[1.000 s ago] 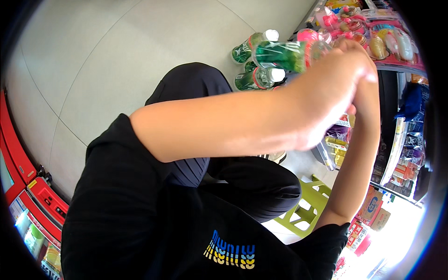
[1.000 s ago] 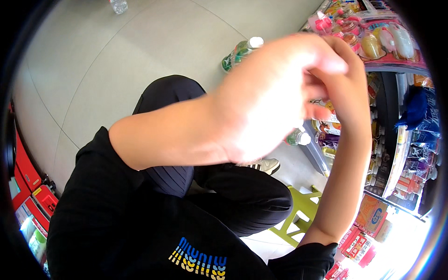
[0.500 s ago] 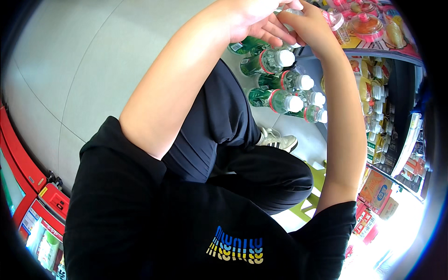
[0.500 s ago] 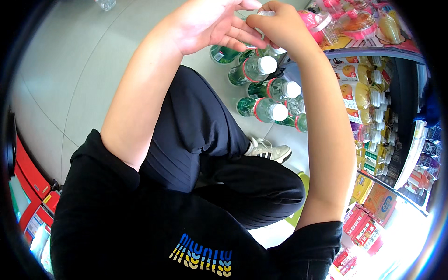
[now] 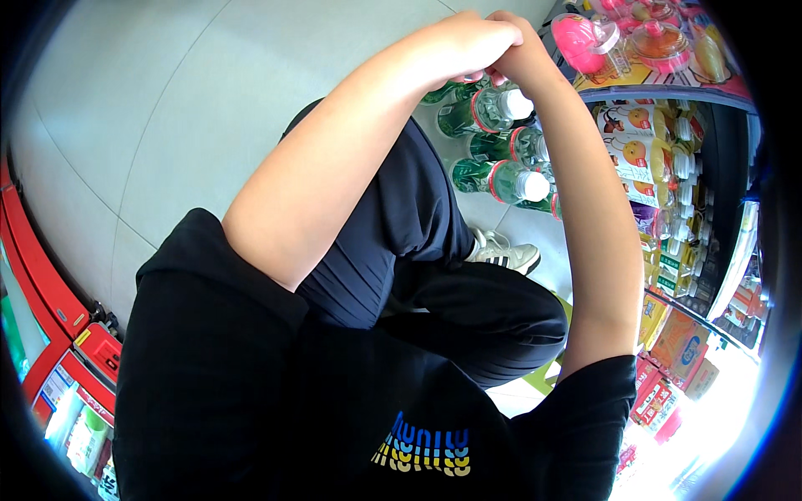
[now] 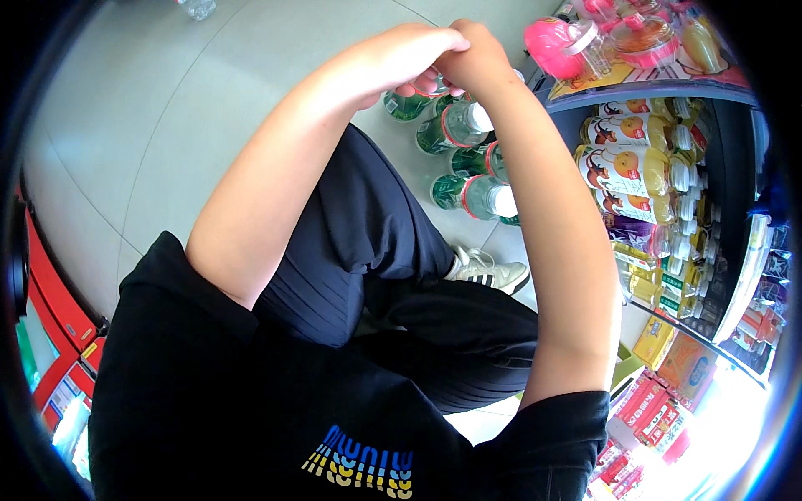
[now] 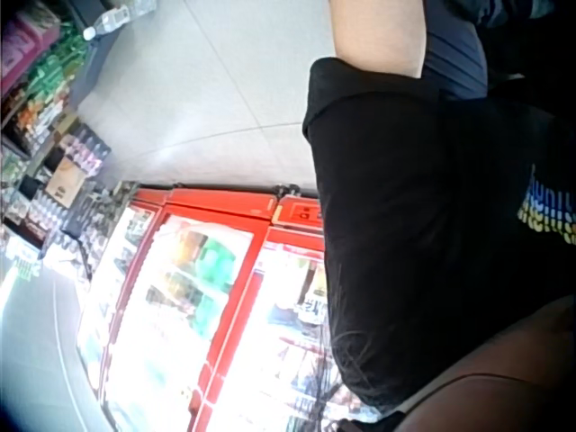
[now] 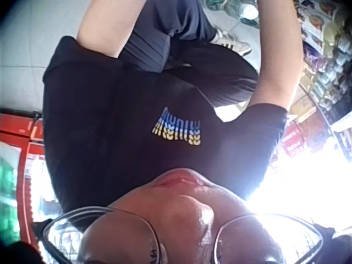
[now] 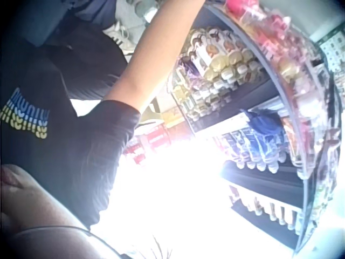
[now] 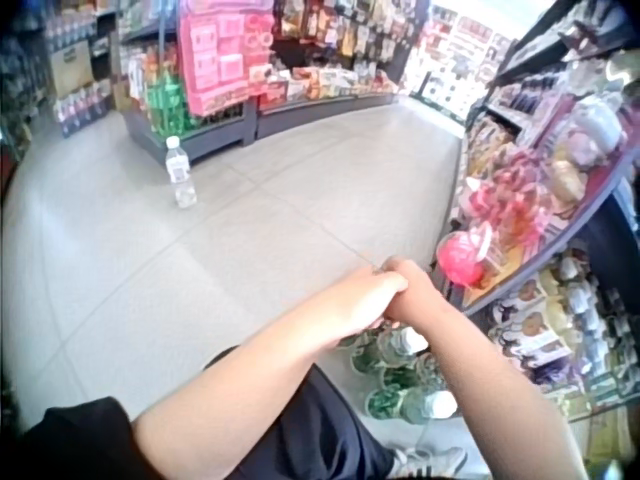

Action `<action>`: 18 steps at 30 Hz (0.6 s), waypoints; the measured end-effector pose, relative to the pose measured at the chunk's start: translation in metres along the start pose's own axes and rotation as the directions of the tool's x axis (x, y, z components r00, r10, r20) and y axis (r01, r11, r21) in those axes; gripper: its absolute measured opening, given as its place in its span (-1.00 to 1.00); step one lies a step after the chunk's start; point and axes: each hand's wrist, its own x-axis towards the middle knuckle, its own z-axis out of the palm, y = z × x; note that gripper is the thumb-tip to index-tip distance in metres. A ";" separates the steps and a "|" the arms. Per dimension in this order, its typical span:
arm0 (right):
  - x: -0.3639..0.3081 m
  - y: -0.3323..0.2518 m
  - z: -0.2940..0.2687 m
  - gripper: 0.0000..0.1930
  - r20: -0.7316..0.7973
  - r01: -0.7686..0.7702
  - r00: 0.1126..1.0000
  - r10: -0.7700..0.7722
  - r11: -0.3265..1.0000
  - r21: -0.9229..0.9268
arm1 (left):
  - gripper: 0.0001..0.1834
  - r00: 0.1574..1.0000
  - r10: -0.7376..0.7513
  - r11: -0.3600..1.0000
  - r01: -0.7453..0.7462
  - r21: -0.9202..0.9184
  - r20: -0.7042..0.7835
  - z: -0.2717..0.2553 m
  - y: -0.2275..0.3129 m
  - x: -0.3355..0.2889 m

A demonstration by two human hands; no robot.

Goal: The person takes various bottled drinks from the floor and places them onto a store shelf, arranging them in rows.

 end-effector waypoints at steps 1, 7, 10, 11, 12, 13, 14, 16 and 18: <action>0.001 0.002 0.002 -0.76 0.001 -0.016 1.000 0.016 1.000 -0.008 | -0.58 1.000 -0.006 1.000 0.006 0.028 0.005 0.000 0.000 0.000; 0.007 0.014 0.013 -0.79 0.036 -0.025 0.999 0.023 0.998 0.064 | -0.56 0.997 -0.076 0.995 0.075 0.066 0.019 0.006 -0.003 0.006; 0.004 0.020 0.021 -0.80 0.018 -0.039 0.999 0.037 0.980 0.196 | -0.56 0.991 -0.112 0.987 0.103 0.121 0.076 0.006 -0.007 0.011; 0.002 0.021 0.024 -0.81 0.009 -0.056 0.998 0.055 0.966 0.253 | -0.55 0.989 -0.117 0.984 0.103 0.146 0.087 0.006 -0.007 0.013; 0.001 0.021 0.026 -0.81 0.020 -0.065 0.998 0.062 0.956 0.287 | -0.55 0.987 -0.128 0.978 0.109 0.175 0.099 0.006 -0.008 0.013; -0.001 0.022 0.028 -0.81 0.042 -0.088 0.996 0.079 0.946 0.313 | -0.54 0.983 -0.143 0.971 0.116 0.207 0.118 0.006 -0.008 0.014; -0.002 0.021 0.028 -0.81 0.054 -0.127 0.992 0.115 0.937 0.326 | -0.53 0.983 -0.143 0.973 0.119 0.198 0.112 0.005 -0.008 0.014; -0.005 0.020 0.027 -0.81 0.041 -0.092 0.996 0.083 0.921 0.378 | -0.52 0.983 -0.146 0.972 0.121 0.200 0.114 0.004 -0.007 0.014; -0.009 0.020 0.021 -0.80 0.028 -0.041 0.999 0.034 0.938 0.345 | -0.49 0.985 -0.150 0.970 0.130 0.208 0.086 0.003 -0.004 0.012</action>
